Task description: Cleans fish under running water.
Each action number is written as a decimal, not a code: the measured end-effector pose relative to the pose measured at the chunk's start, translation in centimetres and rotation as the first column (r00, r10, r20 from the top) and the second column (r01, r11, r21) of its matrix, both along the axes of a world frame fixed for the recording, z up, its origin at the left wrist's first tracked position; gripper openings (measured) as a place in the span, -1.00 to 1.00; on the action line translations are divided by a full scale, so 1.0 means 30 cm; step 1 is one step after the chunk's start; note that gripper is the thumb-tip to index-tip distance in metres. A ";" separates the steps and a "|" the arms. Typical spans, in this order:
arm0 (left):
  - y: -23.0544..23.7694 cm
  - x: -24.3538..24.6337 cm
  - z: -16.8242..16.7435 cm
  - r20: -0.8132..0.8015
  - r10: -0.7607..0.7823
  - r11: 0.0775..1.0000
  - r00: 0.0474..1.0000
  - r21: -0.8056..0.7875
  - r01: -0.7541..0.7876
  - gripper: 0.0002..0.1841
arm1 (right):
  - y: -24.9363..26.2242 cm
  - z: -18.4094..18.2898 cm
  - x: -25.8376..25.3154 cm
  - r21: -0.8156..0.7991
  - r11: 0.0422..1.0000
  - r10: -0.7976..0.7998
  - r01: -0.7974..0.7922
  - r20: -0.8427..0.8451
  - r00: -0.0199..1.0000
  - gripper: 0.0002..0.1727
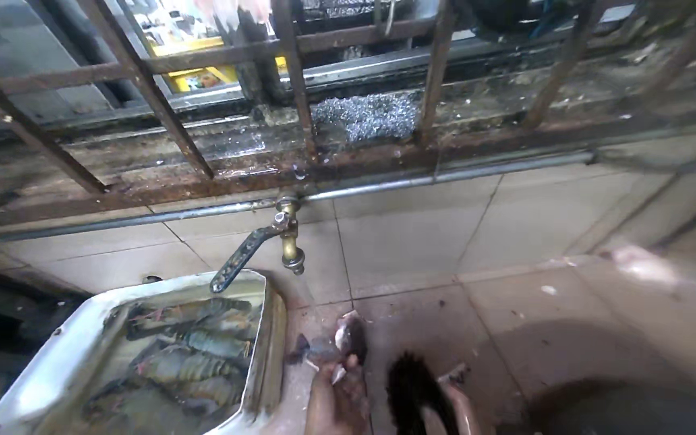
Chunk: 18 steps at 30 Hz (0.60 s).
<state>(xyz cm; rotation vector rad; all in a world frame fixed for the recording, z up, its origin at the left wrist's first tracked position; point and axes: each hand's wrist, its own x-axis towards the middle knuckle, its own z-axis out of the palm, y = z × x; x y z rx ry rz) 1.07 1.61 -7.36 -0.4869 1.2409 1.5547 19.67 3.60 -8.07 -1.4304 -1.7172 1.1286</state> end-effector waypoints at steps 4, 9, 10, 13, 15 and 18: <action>-0.058 -0.011 -0.100 -0.046 0.153 0.987 0.987 -0.051 -0.155 -0.77 | 0.048 -0.048 -0.125 -0.112 0.992 0.052 -0.054 -0.019 0.998 -0.51; -0.102 -0.037 -0.135 0.035 0.077 0.995 0.996 0.059 -0.078 -0.50 | 0.022 -0.092 -0.166 0.168 0.984 0.046 -0.050 0.028 0.999 -0.50; -0.113 -0.040 -0.135 0.077 0.069 0.987 0.995 0.142 -0.079 -0.44 | 0.024 -0.079 -0.185 0.297 0.955 0.009 -0.014 0.018 1.000 -0.51; -0.122 -0.030 -0.123 0.139 0.018 0.934 0.990 0.351 -0.066 -0.36 | 0.064 -0.025 -0.273 0.643 0.765 0.000 -0.037 0.057 0.998 -0.56; -0.116 -0.027 -0.120 0.116 0.027 0.936 0.993 0.345 -0.065 -0.34 | 0.063 -0.017 -0.317 0.739 0.644 0.075 -0.196 0.194 0.978 -0.64; -0.125 -0.025 -0.126 0.074 0.052 0.968 0.996 0.240 -0.068 -0.35 | 0.052 0.068 -0.271 0.456 0.774 0.327 -0.439 0.307 0.894 -0.53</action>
